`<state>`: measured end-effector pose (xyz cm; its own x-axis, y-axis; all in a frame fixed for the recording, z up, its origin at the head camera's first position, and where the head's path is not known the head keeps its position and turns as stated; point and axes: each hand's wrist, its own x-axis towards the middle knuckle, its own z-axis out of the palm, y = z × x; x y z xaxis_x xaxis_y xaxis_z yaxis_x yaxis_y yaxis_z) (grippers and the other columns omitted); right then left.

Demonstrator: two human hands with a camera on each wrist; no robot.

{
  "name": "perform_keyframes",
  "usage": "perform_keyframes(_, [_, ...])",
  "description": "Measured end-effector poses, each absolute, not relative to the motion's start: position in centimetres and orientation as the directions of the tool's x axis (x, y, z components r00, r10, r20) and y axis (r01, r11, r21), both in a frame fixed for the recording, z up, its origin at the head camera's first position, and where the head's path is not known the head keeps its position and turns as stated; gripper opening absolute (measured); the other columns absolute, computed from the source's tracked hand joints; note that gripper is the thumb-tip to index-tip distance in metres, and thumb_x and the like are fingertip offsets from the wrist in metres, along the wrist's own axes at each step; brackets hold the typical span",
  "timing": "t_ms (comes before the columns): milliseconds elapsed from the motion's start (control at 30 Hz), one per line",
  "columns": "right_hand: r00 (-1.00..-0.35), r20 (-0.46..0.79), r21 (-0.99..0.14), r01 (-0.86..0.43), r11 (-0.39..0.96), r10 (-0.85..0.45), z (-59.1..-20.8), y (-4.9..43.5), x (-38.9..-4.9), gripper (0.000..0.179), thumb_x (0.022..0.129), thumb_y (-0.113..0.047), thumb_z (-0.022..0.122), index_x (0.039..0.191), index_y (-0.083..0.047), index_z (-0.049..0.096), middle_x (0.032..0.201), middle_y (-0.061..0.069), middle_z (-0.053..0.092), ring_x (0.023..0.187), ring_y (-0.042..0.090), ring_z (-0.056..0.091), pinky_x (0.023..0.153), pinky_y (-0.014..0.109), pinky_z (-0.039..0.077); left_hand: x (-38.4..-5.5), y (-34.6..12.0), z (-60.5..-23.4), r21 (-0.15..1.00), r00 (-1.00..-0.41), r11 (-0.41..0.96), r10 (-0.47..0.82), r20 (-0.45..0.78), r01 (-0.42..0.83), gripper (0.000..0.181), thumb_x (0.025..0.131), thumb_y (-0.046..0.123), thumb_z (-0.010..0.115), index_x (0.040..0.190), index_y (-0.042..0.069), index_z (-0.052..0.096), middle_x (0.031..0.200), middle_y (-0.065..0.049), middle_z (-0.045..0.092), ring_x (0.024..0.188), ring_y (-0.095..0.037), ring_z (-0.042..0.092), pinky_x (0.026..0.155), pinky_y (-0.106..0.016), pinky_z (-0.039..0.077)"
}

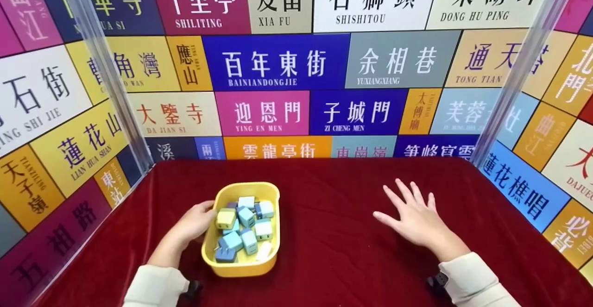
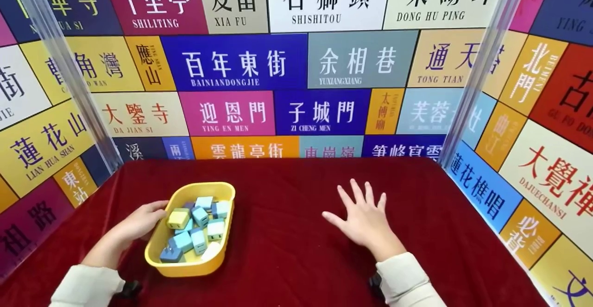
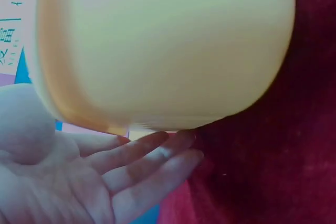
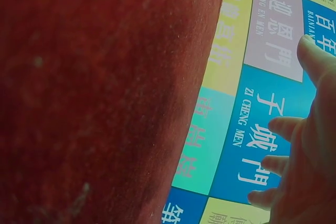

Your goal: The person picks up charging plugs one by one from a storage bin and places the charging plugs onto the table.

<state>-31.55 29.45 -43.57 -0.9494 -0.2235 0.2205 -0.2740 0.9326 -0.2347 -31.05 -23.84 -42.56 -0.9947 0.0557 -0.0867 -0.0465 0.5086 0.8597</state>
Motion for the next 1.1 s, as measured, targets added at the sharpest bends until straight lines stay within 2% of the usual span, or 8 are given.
perform_keyframes(133, [-0.948, 0.222, -0.233, -0.277, 0.932, -0.227, -43.58, 29.49, -31.59, 0.091, 0.099, -0.077, 0.047, 0.166, -0.015, 0.038, 0.174, 0.021, 0.019, 0.158, 0.055, 0.006, 0.115, 0.085, 0.001, -30.99, -23.88, -42.8, 0.874, -0.993, 0.483, 0.062, -0.099, -0.057, 0.054, 0.106, 0.018, 0.046, 0.155, -0.005, 0.045, 0.119, -0.022, 0.069, 0.092, -0.034, 0.075, 0.064, -0.05, 0.064])
perform_keyframes(367, [-0.948, 0.223, -0.229, -0.279, 0.933, -0.228, -43.44, 29.46, -31.54, 0.091, 0.1, -0.076, 0.047, 0.166, -0.015, 0.038, 0.174, 0.022, 0.019, 0.158, 0.056, 0.006, 0.115, 0.085, 0.001, -30.88, -24.11, -42.97, 0.867, -0.983, 0.49, 0.089, -0.158, -0.095, 0.06, 0.1, 0.014, 0.053, 0.156, -0.005, 0.04, 0.128, -0.024, 0.063, 0.099, -0.037, 0.072, 0.067, -0.055, 0.064])
perform_keyframes(533, [-0.945, 0.23, -0.226, -0.283, 0.932, -0.231, -43.52, 29.4, -31.52, 0.09, 0.1, -0.075, 0.049, 0.166, -0.015, 0.039, 0.174, 0.022, 0.02, 0.157, 0.056, 0.008, 0.115, 0.085, 0.002, -30.79, -24.16, -43.38, 0.852, -0.977, 0.512, 0.102, -0.188, -0.11, 0.055, 0.097, 0.01, 0.059, 0.148, -0.005, 0.045, 0.121, -0.022, 0.063, 0.092, -0.033, 0.072, 0.067, -0.053, 0.064])
perform_keyframes(1100, [-0.947, 0.213, -0.217, -0.288, 0.933, -0.242, -43.62, 29.42, -31.61, 0.09, 0.1, -0.076, 0.047, 0.166, -0.017, 0.038, 0.175, 0.021, 0.019, 0.158, 0.055, 0.007, 0.115, 0.084, 0.001, -31.09, -24.44, -43.41, 0.908, -0.979, 0.408, 0.126, -0.16, -0.096, 0.043, 0.091, -0.004, 0.052, 0.134, -0.009, 0.056, 0.104, -0.022, 0.068, 0.083, -0.03, 0.073, 0.066, -0.049, 0.065])
